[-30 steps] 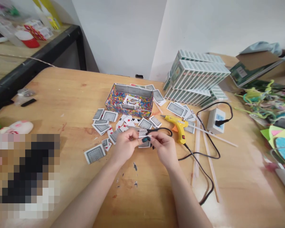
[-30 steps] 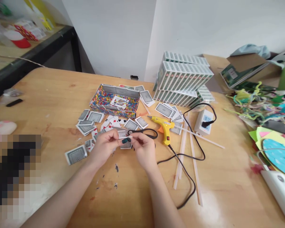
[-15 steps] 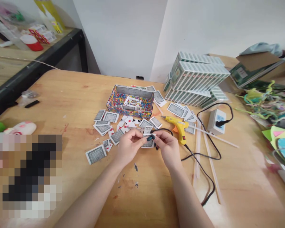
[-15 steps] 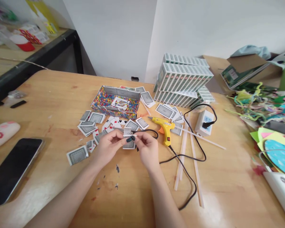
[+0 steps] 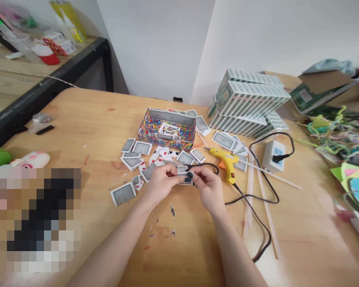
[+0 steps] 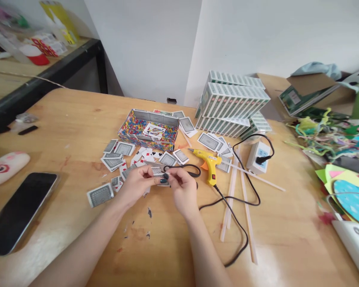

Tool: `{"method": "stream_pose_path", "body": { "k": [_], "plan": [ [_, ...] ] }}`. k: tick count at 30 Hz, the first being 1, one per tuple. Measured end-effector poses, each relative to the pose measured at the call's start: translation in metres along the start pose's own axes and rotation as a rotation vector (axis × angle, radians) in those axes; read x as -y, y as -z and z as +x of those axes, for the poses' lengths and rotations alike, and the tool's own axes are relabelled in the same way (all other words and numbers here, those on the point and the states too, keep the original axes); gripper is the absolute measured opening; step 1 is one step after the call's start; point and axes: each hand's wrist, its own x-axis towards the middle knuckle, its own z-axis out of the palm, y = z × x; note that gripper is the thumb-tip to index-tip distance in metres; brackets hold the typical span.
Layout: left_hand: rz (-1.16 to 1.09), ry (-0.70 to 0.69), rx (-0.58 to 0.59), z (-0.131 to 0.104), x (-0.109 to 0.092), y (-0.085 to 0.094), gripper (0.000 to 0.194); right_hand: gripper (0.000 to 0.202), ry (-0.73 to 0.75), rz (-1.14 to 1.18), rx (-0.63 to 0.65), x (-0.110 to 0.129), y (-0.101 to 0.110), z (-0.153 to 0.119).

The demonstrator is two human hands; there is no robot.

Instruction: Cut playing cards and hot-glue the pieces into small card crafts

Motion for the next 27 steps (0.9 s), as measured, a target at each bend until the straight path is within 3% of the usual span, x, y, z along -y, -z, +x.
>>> {"method": "stream_pose_path", "body": {
  "k": [5, 10, 16, 23, 27],
  "plan": [
    [-0.018, -0.033, -0.045, -0.0005, -0.0008, -0.0021, 0.040, 0.013, 0.028, -0.026, 0.019, -0.0008, 0.0000, -0.0007],
    [-0.060, 0.019, -0.060, -0.0028, 0.0003, -0.0069, 0.044, 0.014, 0.034, -0.082, 0.006, 0.0005, 0.0016, -0.0018],
    [-0.150, -0.006, 0.012, -0.0044, -0.0015, -0.0084, 0.035, 0.015, 0.001, -0.045, -0.033, 0.0042, 0.0018, -0.0026],
    [0.024, -0.005, -0.040, -0.0045, -0.0058, -0.0058, 0.015, 0.018, 0.068, 0.051, -0.036, 0.0037, 0.0054, 0.0016],
    [0.143, -0.100, -0.066, -0.0047, -0.0056, -0.0052, 0.008, 0.022, 0.142, -0.008, -0.076, 0.0017, 0.0092, 0.0033]
  ]
}}
